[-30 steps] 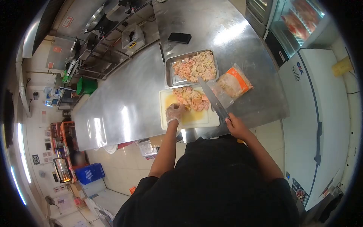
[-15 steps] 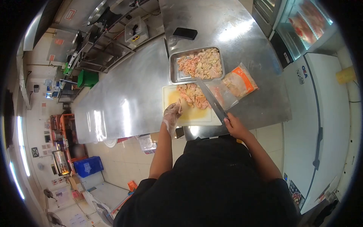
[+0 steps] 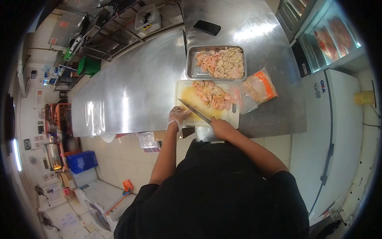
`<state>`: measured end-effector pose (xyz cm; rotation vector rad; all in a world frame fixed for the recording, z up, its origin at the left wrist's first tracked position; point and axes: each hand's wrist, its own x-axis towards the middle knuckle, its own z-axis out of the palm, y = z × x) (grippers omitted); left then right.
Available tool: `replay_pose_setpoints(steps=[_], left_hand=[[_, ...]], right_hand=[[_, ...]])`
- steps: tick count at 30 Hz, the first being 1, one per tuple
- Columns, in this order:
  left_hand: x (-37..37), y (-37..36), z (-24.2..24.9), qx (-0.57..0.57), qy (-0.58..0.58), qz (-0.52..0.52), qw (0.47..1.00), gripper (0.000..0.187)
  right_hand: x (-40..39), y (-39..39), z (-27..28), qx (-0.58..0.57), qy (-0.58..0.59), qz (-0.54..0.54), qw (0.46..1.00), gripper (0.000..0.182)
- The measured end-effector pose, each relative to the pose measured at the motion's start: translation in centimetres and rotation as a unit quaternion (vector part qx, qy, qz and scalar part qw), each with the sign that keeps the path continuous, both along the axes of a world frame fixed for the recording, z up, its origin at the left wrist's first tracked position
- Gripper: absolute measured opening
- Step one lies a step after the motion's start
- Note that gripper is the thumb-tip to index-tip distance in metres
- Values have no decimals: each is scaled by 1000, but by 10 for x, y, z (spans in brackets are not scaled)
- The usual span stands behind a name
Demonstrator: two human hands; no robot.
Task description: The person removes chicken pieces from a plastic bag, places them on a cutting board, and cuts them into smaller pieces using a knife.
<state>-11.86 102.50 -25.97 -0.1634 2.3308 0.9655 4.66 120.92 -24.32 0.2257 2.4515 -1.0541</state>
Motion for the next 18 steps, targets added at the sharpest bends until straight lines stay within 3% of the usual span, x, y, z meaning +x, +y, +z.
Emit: replay_pose_setpoints(steps=[2,5,9,12,14,18], left_hand=[[-8,-5,-9,80,-76,90,990,52],[-14,-18,-37,143,-94,107,979,40],[-16,-5,-8,183,-120,120,968,30],[-20,4,1,246,-80,43,965,26],[-27,13,-2,377,-59,-61,922,27],[-37,26,23,290,-65,-166,940,33]], right_hand=[[-9,0,5,32,4,4,999,23],[-7,-6,10,47,-11,-25,998,23],[3,-11,0,59,36,-101,993,22],[11,-4,8,36,104,-156,982,20],[14,1,23,24,141,-179,973,20],[17,-2,37,20,120,-226,967,21]])
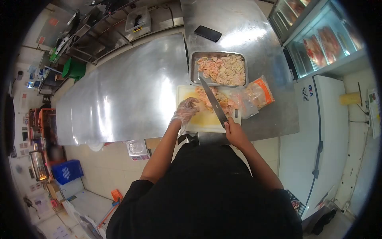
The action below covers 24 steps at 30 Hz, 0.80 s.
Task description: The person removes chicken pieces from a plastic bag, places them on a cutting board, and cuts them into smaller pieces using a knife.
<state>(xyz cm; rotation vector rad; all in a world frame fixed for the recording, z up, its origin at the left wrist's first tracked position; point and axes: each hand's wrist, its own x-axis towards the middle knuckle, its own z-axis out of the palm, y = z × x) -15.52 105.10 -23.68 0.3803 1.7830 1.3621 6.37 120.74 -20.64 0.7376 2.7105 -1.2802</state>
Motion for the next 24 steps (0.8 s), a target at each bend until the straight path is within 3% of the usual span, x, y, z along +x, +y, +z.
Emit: replay_pose_setpoints(steps=[2,5,8,11,16,21,23,24], left_hand=[[-1,-6,-8,-200,183,-50,961,33],[-2,-22,-46,-267,109,-21,957,27],[1,-35,-77,-239,120,27,963,24],[0,-35,-66,-325,145,-33,934,33],[10,-33,-23,-327,177,-5,928,32],[19,-46,-33,-324,192,-23,926,32],[26,-53,-39,-268,343,-18,900,27],[26,-52,-37,-268,336,-18,903,27]], right_hand=[[1,-8,-2,-7,-12,-6,1000,22],[-3,-31,-28,18,-43,22,999,24],[-6,-51,-46,4,-112,77,991,23],[-6,-53,-38,38,-147,59,987,22],[-9,-58,-27,56,-168,9,984,21],[-9,-78,-28,44,-166,48,984,20],[-9,-81,-27,46,-194,67,978,19],[-7,-82,-27,46,-201,70,976,19]])
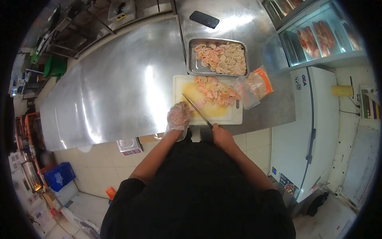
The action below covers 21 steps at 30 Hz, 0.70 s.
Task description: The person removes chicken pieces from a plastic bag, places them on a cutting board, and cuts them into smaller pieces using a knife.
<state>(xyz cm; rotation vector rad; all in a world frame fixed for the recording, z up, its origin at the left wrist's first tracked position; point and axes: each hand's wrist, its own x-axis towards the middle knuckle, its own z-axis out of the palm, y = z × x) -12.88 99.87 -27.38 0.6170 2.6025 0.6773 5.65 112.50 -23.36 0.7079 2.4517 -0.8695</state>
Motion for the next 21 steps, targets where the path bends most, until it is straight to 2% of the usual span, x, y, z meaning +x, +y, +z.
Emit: replay_pose_setpoints(steps=[2,6,11,12,15,17,18,20,21], left_hand=[[-3,2,2,80,103,-54,990,24],[-3,8,-31,93,42,-75,992,16],[-1,1,-61,171,107,-128,971,10],[-1,2,-44,165,88,-121,975,8],[-7,-4,-43,199,90,-139,966,7],[-11,-4,-44,205,71,-127,968,8],[-10,-4,-44,205,37,-120,971,9],[-9,-3,-44,226,45,-94,969,10],[-8,-3,-44,245,50,-70,966,11]], right_hand=[[2,-2,-2,15,-17,13,1000,20],[2,-10,-15,11,-30,17,999,22],[-81,-21,-24,66,93,10,993,24],[-103,-21,-25,81,109,17,991,23],[-139,-15,-27,75,98,34,992,19],[-133,-3,-24,68,130,44,988,19],[-120,2,-25,52,151,49,986,20],[-75,10,-29,69,157,61,983,19],[-57,13,-21,50,111,39,992,19]])
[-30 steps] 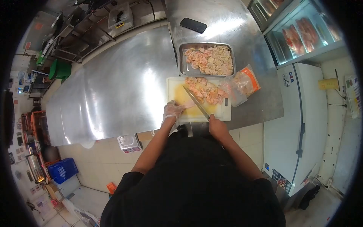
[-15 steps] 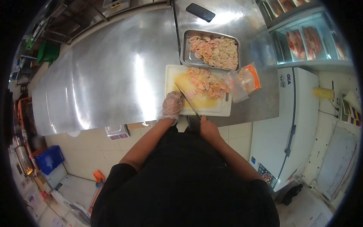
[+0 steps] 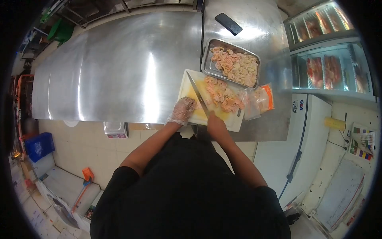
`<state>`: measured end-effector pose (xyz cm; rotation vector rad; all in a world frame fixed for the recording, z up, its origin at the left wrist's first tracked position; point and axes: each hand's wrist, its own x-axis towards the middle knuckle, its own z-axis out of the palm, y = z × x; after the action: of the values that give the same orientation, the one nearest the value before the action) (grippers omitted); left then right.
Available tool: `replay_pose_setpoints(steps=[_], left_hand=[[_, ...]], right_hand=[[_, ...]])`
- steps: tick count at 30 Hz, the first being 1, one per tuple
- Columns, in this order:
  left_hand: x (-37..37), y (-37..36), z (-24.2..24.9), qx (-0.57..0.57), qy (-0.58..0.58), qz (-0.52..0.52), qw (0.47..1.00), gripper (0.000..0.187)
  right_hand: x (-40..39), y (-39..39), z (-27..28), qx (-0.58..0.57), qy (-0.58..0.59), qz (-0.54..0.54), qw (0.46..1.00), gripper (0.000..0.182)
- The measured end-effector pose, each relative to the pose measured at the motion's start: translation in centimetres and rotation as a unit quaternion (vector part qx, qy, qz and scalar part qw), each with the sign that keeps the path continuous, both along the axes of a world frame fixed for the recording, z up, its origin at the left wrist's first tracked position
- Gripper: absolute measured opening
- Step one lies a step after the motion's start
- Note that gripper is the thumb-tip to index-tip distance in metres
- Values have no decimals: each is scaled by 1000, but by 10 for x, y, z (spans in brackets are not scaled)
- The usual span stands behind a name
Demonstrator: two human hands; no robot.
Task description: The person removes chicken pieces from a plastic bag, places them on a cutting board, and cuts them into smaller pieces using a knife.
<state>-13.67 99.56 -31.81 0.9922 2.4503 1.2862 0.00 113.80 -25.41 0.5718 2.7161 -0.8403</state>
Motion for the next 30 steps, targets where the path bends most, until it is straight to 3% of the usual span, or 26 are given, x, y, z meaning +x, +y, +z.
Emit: replay_pose_setpoints(steps=[4,10,14,18,23,30], left_hand=[[-2,10,1,32,-14,17,999,12],[3,7,17,-62,9,-50,997,15],[9,23,15,-40,26,11,999,14],[7,29,5,-38,10,-12,999,12],[11,28,-1,-67,41,-22,997,11],[21,28,15,-116,97,-41,988,11]], right_hand=[[45,3,15,4,-112,-23,993,18],[43,2,6,-10,-148,-35,988,21],[42,2,-2,-16,-148,-34,988,18],[-5,2,-5,-8,-32,-12,999,20],[-81,5,0,-2,-44,-12,999,19],[-64,29,-16,-22,24,4,999,25]])
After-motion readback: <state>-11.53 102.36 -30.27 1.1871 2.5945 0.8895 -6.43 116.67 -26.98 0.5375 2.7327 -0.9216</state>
